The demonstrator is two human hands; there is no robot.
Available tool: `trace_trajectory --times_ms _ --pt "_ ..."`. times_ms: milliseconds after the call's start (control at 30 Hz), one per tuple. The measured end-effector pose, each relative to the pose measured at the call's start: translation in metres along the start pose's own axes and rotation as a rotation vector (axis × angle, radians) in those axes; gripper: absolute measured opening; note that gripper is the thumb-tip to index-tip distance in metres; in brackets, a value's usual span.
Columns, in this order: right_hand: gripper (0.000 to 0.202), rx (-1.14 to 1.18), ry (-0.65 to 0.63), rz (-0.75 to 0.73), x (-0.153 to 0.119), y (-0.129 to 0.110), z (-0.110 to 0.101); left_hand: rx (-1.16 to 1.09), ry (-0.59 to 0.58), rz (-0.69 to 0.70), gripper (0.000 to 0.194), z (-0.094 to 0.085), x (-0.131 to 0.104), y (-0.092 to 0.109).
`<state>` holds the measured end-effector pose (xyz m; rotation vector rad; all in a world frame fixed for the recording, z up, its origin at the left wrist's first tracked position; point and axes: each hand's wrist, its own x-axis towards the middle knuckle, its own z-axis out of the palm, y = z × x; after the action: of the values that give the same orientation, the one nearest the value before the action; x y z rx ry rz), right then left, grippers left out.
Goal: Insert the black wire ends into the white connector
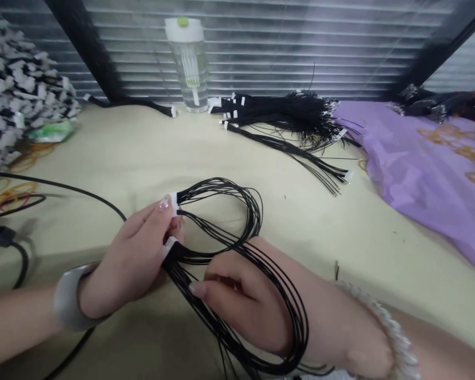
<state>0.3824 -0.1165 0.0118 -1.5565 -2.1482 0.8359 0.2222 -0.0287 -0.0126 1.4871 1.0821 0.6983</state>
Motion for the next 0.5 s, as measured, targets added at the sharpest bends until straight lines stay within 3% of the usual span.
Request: trace_trajectory --times_ms 133,333,500 --pt "0.034 0.072 -0.021 0.078 0.006 -0.003 0.011 0.057 0.001 0.039 0.041 0.000 0.000 0.004" --pt "0.024 -0.011 0.046 0.061 0.007 -0.004 0.015 0.043 -0.012 0.063 0.041 0.002 0.001 0.001" --pt "0.019 -0.060 0.014 0.049 0.006 -0.004 0.014 0.041 -0.014 0.060 0.040 0.002 0.000 0.000"
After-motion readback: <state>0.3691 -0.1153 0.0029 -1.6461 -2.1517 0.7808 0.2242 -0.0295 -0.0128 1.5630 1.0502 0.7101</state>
